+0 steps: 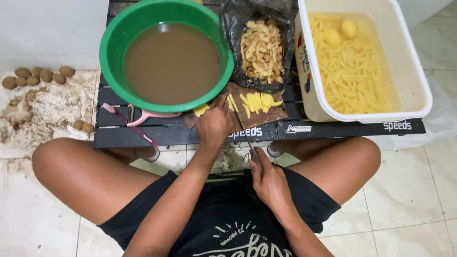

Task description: Cutting peeled potatoes into thin strips for fries using a knife on a wooden board

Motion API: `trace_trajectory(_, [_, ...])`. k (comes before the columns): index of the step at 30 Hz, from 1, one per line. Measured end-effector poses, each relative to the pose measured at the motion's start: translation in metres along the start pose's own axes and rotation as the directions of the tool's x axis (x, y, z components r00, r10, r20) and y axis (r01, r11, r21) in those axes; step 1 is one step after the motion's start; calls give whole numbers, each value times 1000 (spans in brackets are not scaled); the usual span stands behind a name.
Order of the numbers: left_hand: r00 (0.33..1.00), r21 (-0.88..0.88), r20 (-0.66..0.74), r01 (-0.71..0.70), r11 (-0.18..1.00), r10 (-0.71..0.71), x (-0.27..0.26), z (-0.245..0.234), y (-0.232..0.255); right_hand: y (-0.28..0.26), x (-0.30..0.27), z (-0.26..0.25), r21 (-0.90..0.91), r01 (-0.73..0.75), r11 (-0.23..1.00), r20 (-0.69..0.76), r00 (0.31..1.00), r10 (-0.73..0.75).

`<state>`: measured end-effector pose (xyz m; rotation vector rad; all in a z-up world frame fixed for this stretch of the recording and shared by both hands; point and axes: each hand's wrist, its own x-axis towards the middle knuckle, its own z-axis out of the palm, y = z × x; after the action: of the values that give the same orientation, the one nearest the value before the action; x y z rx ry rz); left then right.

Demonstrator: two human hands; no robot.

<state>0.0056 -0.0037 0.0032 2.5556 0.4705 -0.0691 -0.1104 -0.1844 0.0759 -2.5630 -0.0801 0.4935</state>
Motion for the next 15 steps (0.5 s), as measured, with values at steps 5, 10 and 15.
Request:
trace_trajectory(5, [915, 115, -335, -198, 973, 226, -5, 26, -13, 18, -25, 1, 74, 95, 993, -179, 981, -80])
trace_trajectory(10, [895, 107, -384, -201, 974, 227, -8, 22, -11, 16, -35, -21, 109, -64, 992, -65, 995, 72])
trace_trajectory(15, [899, -67, -398, -229, 971, 185, -17, 9, -5, 19, -32, -27, 125, -94, 988, -131, 985, 111])
